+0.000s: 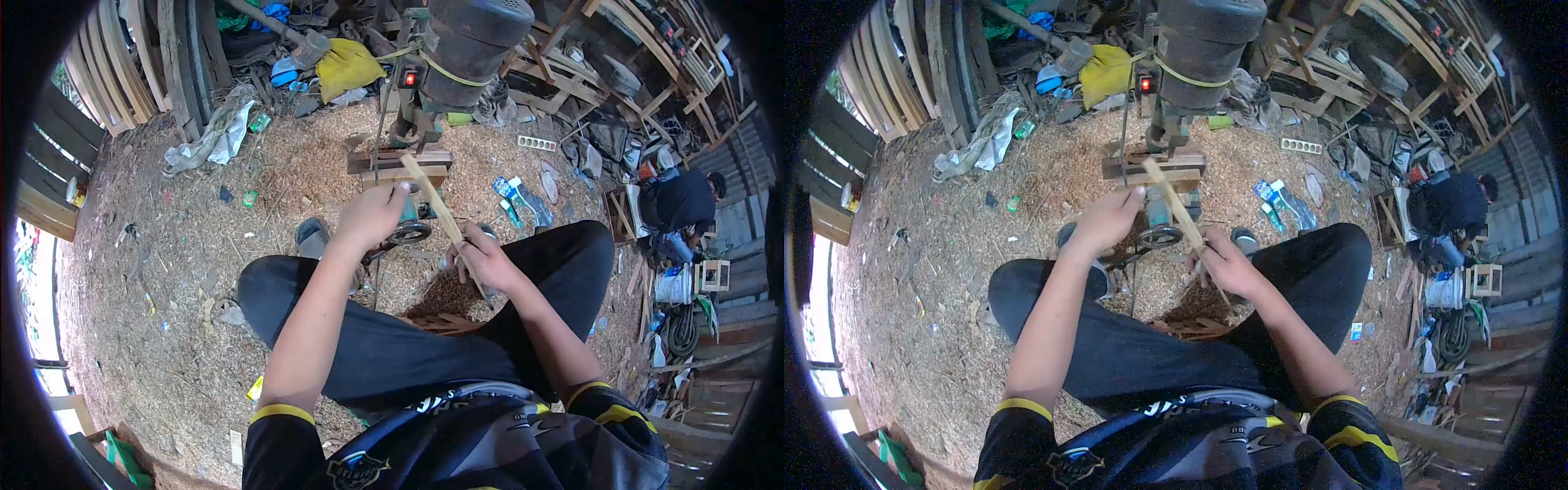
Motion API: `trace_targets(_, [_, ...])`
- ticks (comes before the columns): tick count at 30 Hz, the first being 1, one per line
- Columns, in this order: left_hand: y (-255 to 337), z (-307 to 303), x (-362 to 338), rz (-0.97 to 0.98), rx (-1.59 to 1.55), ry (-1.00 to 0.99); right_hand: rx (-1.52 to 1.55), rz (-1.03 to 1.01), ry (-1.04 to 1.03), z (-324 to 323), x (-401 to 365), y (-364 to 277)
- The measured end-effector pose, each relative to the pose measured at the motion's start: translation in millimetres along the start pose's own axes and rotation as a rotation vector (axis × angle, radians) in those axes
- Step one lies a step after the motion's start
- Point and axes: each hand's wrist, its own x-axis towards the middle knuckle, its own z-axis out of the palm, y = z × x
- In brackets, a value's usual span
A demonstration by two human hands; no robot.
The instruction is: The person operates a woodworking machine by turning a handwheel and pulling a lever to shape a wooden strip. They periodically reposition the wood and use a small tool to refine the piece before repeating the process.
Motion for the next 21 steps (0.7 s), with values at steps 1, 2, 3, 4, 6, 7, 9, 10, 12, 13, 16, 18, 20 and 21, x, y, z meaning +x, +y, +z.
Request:
trace_targets(1, [3.4, 4.9, 2.3, 0.005, -0.075, 0.004, 0.006, -0.024, -0.001, 2.5, -2.1, -1.6])
trace_targets(2, [1.2, 11.5, 6.6, 0.063, -0.136, 0.050, 0.010, -0.046, -0.004, 4.7, -4.0, -3.0])
trace_targets(3, [1.6, 17.2, 10.0, 0.119, -0.197, 0.096, -0.015, -0.028, 0.028, 6.9, -3.8, -1.5])
trace_targets(4, [1.6, 22.1, 12.9, 0.172, -0.260, 0.142, -0.045, -0.051, 0.037, 7.0, -2.6, 2.6])
trace_targets(6, [5.2, 24.6, 17.2, 0.099, -0.341, 0.170, -0.103, -0.099, 0.043, 5.9, 1.3, 8.5])
trace_targets(7, [8.7, 23.4, 16.9, 0.058, -0.379, 0.185, -0.073, -0.052, 0.020, 5.2, 0.3, 2.4])
trace_targets(9, [14.9, 17.7, 11.5, 0.117, -0.340, 0.258, -0.246, -0.168, 0.006, 2.0, 7.9, 7.2])
trace_targets(10, [16.7, 17.7, 9.6, 0.142, -0.320, 0.293, -0.330, -0.224, -0.004, 1.0, 10.3, 9.3])
trace_targets(12, [11.7, 30.3, 15.6, 0.221, -0.393, 0.381, -0.442, -0.325, 0.103, 3.2, 10.6, 11.8])
trace_targets(13, [16.0, 31.9, 15.3, 0.223, -0.397, 0.407, -0.493, -0.382, 0.168, 5.0, 12.2, 12.5])
trace_targets(16, [37.6, 27.4, 9.1, 0.214, -0.294, 0.478, -0.502, -0.440, 0.278, -0.4, 23.8, 14.2])
trace_targets(18, [42.9, 28.9, 14.1, 0.236, -0.322, 0.477, -0.363, -0.366, 0.310, -3.5, 26.4, 2.2])
trace_targets(20, [46.7, 31.5, 16.1, 0.242, -0.335, 0.471, -0.340, -0.382, 0.289, -12.4, 32.1, -6.6])
trace_targets(21, [47.8, 34.6, 17.8, 0.259, -0.361, 0.461, -0.330, -0.403, 0.263, -17.9, 34.0, -12.7])
